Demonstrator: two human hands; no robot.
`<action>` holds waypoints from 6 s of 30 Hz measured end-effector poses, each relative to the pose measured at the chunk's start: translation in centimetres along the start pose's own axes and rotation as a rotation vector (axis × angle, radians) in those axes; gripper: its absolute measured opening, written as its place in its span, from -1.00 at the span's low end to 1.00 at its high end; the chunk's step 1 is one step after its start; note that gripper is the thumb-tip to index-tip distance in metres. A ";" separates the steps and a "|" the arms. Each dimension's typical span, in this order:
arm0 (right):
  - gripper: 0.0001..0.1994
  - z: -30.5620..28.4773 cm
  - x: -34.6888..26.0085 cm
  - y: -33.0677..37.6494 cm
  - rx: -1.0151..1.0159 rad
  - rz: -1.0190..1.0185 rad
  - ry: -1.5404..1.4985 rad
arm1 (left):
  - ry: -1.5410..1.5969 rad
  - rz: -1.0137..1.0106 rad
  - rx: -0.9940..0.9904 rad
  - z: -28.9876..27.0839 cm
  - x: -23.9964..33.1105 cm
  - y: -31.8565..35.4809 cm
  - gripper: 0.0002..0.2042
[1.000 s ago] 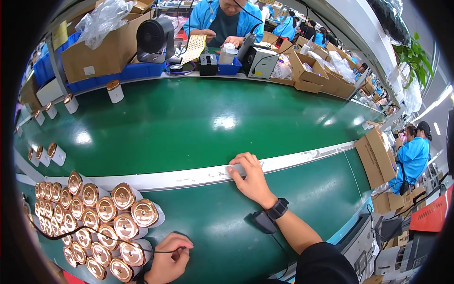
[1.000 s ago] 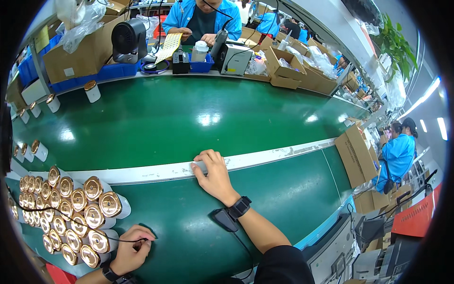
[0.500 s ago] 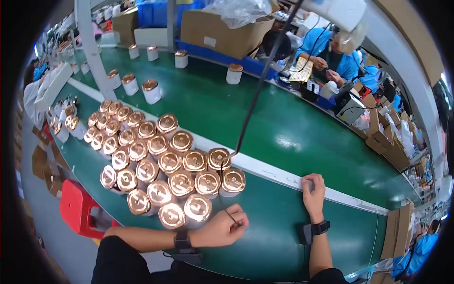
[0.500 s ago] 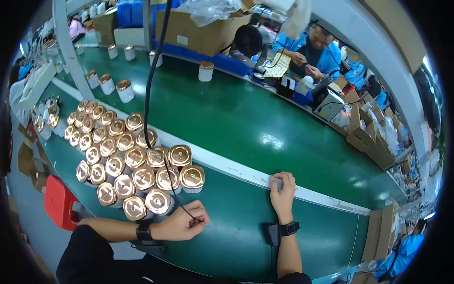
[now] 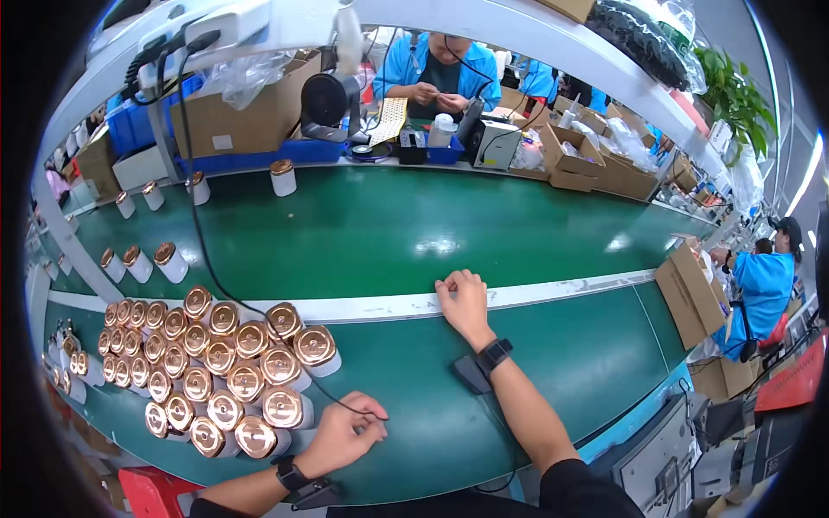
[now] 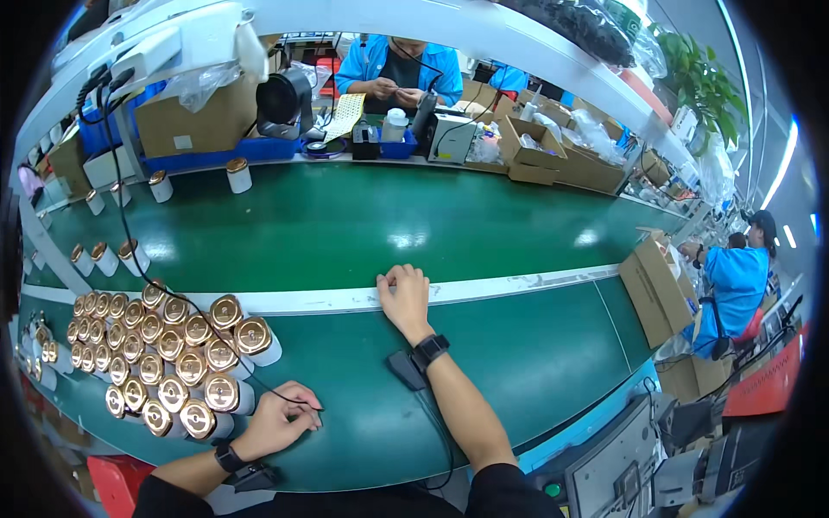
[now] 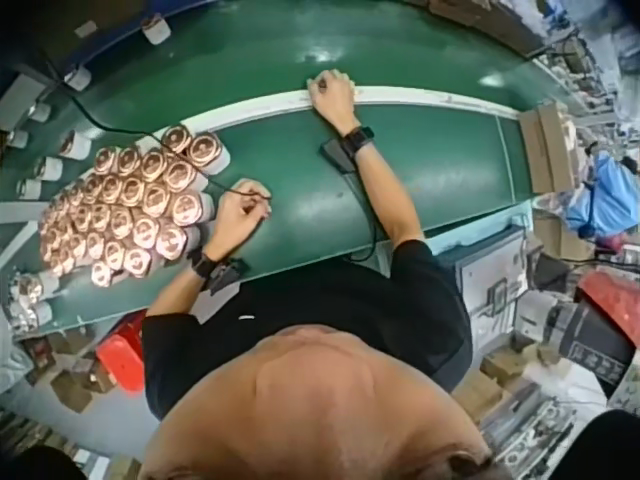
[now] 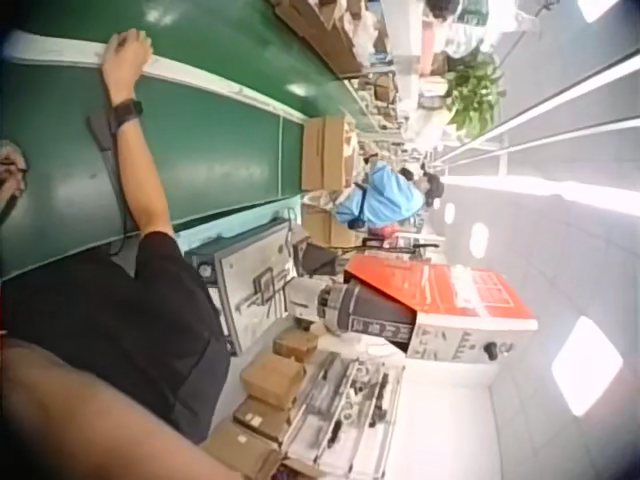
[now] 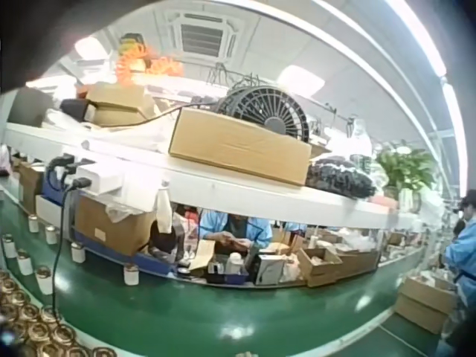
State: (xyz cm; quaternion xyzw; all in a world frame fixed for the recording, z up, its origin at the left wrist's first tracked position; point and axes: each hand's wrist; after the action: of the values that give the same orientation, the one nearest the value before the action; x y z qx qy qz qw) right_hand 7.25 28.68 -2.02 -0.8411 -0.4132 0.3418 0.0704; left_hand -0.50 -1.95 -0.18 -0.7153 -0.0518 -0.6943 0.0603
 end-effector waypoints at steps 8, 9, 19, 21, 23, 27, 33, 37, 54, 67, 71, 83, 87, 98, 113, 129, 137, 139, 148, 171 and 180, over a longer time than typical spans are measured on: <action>-0.73 8.5 -9.1 -9.1 -0.271 -0.190 -0.321 | -0.057 0.024 0.133 -1.4 0.0 0.7 -0.93; -0.67 10.4 -10.6 -11.3 -0.260 -0.292 -0.374 | -0.109 0.086 0.085 -1.2 -0.2 0.4 -0.92; -0.02 26.6 -16.9 -26.7 -0.077 0.061 -0.463 | -0.182 0.191 0.032 0.9 -0.9 0.7 -0.91; -0.05 26.6 -18.0 -25.7 -0.035 0.109 -0.495 | -0.156 0.165 0.043 0.8 -1.0 1.0 -0.91; -0.15 25.9 -16.7 -26.1 -0.035 0.127 -0.477 | -0.130 0.168 0.026 1.0 -0.5 0.7 -0.91; -0.42 21.1 -11.6 -25.5 -0.241 0.076 -0.732 | -0.111 0.249 -0.038 0.3 -0.4 0.2 -0.91; -0.52 7.0 -12.7 -10.4 -0.689 0.320 -1.676 | -0.024 0.184 -0.021 -0.4 0.8 0.7 -0.89; -0.42 2.1 -10.3 -2.2 -0.566 0.373 -1.676 | -0.086 0.200 0.078 0.1 2.4 0.2 -0.91; -0.21 0.8 -12.0 7.3 -0.820 0.244 -1.492 | -0.099 0.100 0.369 -0.4 4.7 0.6 -0.88; -0.36 0.8 -11.8 8.0 -0.717 0.038 -1.350 | -0.273 0.239 0.380 -1.1 3.1 0.0 -0.84; -0.41 1.0 -12.0 8.2 -0.696 0.004 -1.304 | -0.276 0.274 0.368 -1.1 2.9 0.1 -0.84; -0.50 0.8 -10.9 5.9 -0.673 -0.079 -1.127 | -0.284 0.274 0.371 -1.2 2.6 0.1 -0.86; -0.57 0.5 -5.9 -1.0 -0.117 -0.019 -0.898 | -0.196 0.259 0.363 0.5 3.4 0.1 -0.89; -0.43 4.6 -12.0 -9.7 0.226 -0.611 0.293 | -0.014 0.243 0.350 0.6 3.0 1.1 -0.86; -0.56 14.4 -19.0 -11.7 -0.975 0.058 -1.547 | 0.048 0.283 0.394 0.4 3.2 1.0 -0.89; -0.30 1.1 -12.5 6.0 -0.691 0.119 -1.407 | -0.111 0.285 0.529 -0.1 2.5 -1.0 -0.88; -0.32 1.3 -12.5 7.0 -0.577 0.052 -1.280 | -0.132 0.290 0.567 -0.5 1.9 -0.9 -0.88; -0.33 1.1 -12.8 7.2 -0.528 -0.008 -1.265 | -0.141 0.293 0.563 -0.6 2.0 -0.8 -0.88; -0.46 0.8 -13.1 6.8 -0.558 -0.043 -1.199 | -0.100 0.280 0.510 -0.8 2.4 -0.9 -0.91; -0.48 0.3 -12.2 6.1 -0.603 -0.250 -1.029 | -0.199 0.275 0.379 -0.8 2.3 -0.6 -0.90; -0.53 -1.1 -10.8 2.6 -0.888 -0.272 -0.842 | -0.082 0.128 0.311 -0.6 1.8 -0.1 -0.92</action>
State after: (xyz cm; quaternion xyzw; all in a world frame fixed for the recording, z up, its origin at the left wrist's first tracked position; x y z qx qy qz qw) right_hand 5.06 19.14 3.36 -0.5234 -0.6113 0.4275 -0.4118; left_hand -1.04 -1.98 1.64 -0.7268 -0.1154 -0.6429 0.2124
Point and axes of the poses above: each hand's wrist, its own y-axis away from the middle knuckle, its own z-axis out of the palm, x = y × z, and after that the axes turned 7 degrees about -x, right-handed
